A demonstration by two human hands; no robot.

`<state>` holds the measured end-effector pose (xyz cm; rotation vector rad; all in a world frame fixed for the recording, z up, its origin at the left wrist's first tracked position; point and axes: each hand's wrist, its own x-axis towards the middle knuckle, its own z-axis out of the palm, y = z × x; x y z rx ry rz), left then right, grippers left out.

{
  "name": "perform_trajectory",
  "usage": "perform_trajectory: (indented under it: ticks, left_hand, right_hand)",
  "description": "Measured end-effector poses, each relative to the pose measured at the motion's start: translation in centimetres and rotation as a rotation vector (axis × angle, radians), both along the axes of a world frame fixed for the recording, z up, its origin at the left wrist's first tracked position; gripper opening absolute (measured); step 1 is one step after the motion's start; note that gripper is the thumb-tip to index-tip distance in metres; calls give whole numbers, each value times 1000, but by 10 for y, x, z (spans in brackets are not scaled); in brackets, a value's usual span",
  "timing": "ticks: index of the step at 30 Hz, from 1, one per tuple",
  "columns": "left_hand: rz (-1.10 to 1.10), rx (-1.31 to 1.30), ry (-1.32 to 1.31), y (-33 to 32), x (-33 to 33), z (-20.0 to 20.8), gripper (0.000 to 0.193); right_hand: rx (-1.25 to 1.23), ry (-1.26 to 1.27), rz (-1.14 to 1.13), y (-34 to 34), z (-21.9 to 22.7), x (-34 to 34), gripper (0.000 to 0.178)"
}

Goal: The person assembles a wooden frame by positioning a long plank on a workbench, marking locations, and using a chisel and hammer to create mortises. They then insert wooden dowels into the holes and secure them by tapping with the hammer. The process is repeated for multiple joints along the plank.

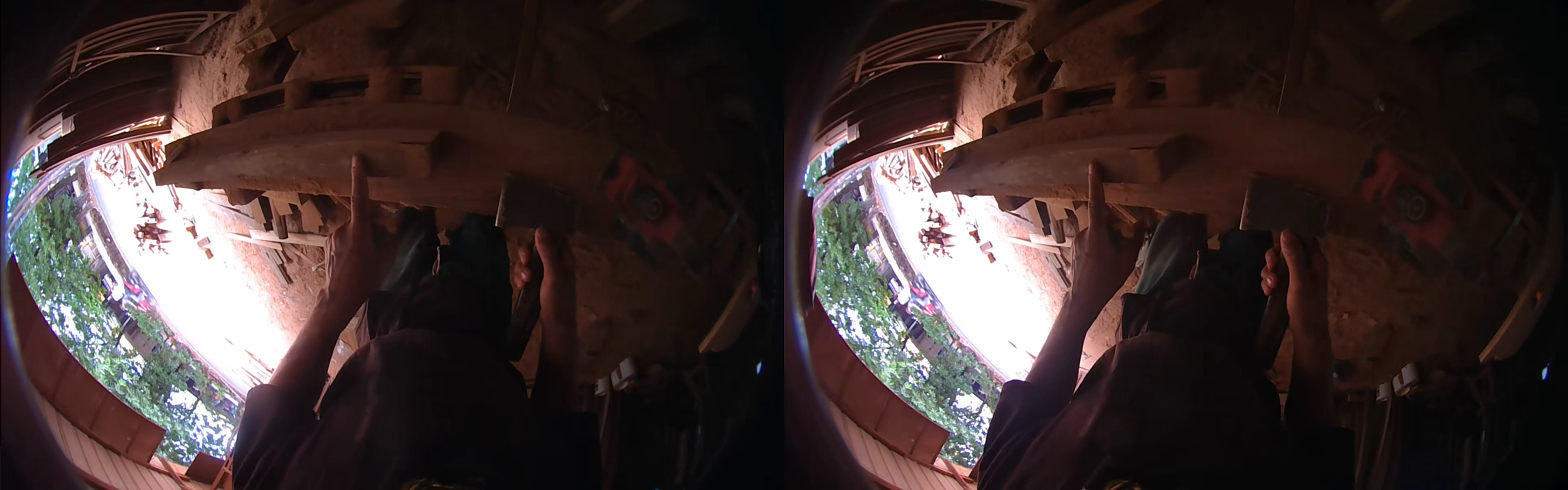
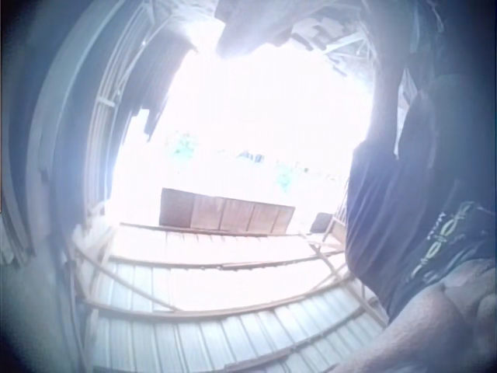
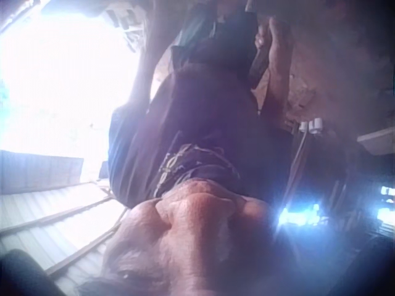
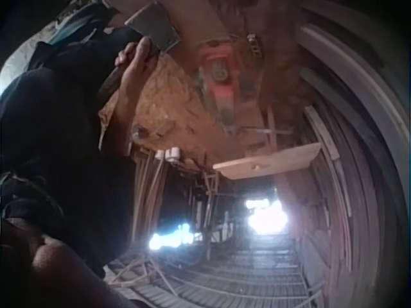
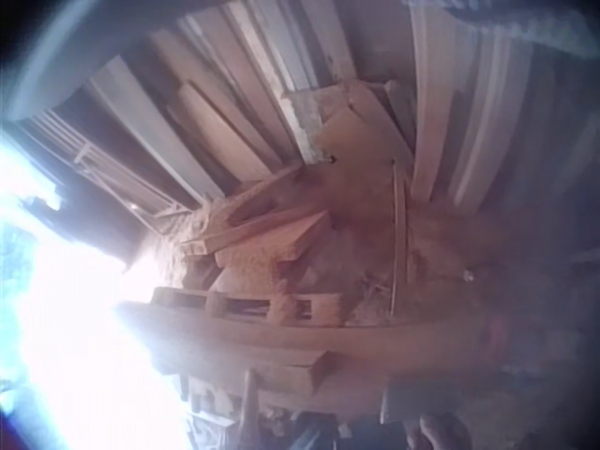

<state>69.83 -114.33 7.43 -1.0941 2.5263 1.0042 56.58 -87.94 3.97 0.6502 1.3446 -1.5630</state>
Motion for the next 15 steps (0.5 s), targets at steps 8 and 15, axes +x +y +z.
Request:
perform_trajectory:
  ticks: [8,15]
  left_hand:
    - [-316,100,48,19,-4,-13,103]
    - [-534,50,699,37,-35,11,45]
  right_hand:
    - [-6,127,98,4,0,-5,29]
    - [126,325,-543,42,27,14,22]
